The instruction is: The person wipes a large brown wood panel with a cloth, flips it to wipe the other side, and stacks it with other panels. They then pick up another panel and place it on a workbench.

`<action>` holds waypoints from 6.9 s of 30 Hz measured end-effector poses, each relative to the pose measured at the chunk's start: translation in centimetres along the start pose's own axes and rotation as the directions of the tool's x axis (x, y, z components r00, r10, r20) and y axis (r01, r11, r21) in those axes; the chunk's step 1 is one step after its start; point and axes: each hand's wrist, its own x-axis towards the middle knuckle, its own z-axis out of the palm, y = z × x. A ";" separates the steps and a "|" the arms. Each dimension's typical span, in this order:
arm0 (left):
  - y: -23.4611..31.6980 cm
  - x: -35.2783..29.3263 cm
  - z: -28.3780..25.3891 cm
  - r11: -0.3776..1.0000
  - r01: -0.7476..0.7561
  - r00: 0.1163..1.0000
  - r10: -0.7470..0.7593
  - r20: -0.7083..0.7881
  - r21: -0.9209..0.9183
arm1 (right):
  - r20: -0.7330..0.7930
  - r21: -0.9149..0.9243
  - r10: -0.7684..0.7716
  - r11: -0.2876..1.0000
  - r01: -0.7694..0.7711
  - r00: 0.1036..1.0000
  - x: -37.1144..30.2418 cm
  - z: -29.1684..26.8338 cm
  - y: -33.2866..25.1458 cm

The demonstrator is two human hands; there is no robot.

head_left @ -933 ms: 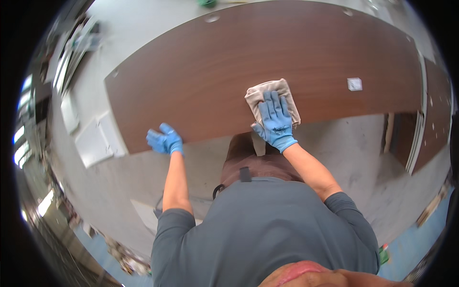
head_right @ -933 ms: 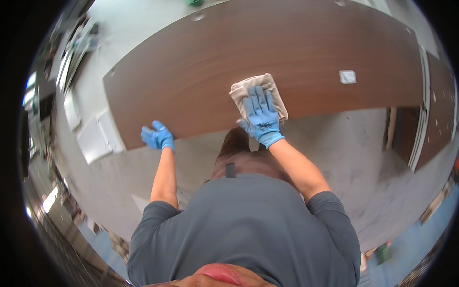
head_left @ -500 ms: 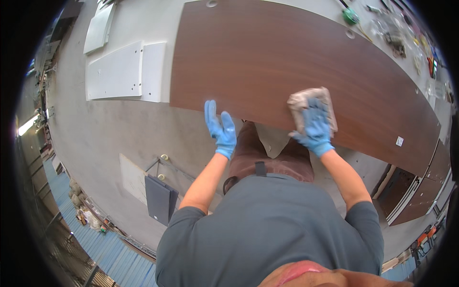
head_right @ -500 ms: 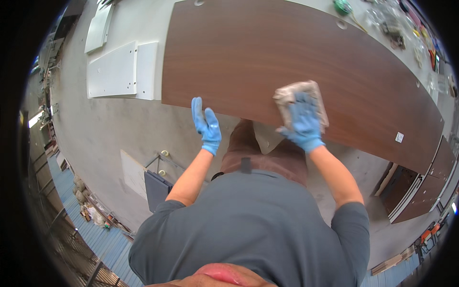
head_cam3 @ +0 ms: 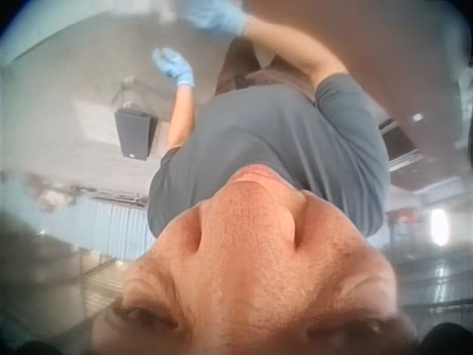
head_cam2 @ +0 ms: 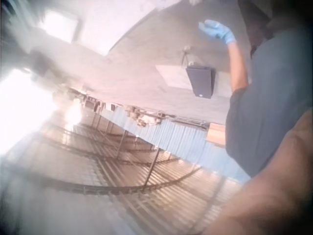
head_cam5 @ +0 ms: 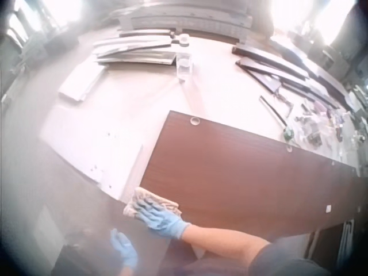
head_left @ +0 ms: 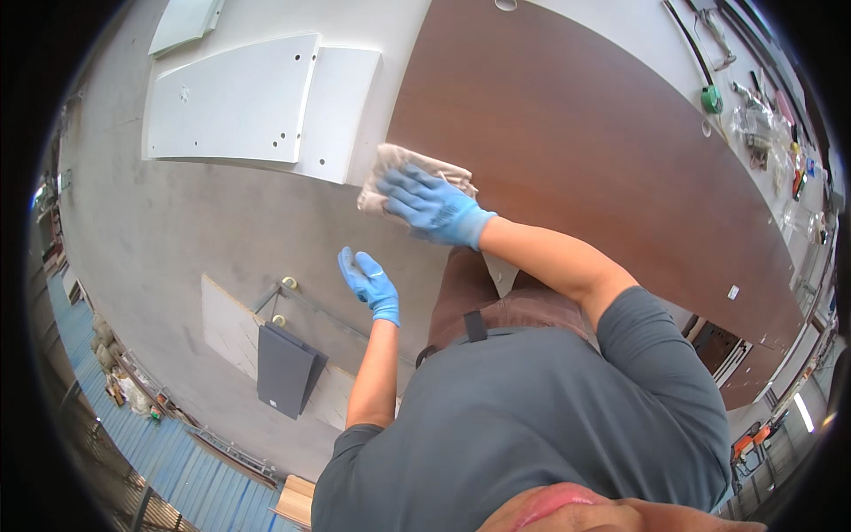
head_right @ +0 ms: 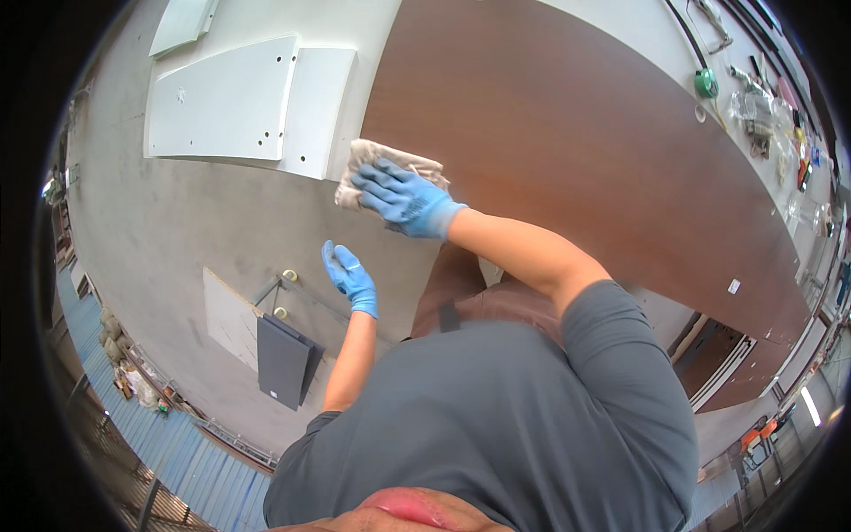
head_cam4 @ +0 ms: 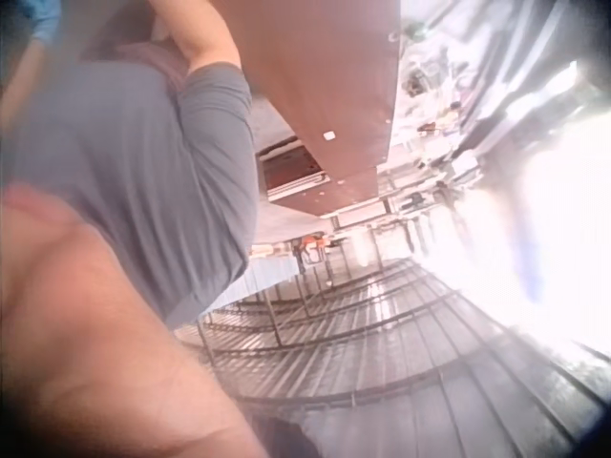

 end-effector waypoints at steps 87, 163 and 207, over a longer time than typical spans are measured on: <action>8.9 0.0 11.4 0.592 0.726 0.636 -0.384 0.670 -0.350 | -0.578 -0.355 0.699 0.250 -0.901 0.421 -40.2 -26.7 27.2; 8.7 -15.0 14.6 0.491 0.870 0.338 -0.545 0.767 -0.035 | -0.705 -0.188 0.687 0.054 -0.981 0.174 -62.0 -24.1 -0.8; 23.7 -55.2 30.7 0.150 0.910 0.393 -0.605 0.692 -0.386 | -0.424 -0.376 0.696 0.447 -0.812 0.580 -76.2 -48.6 38.5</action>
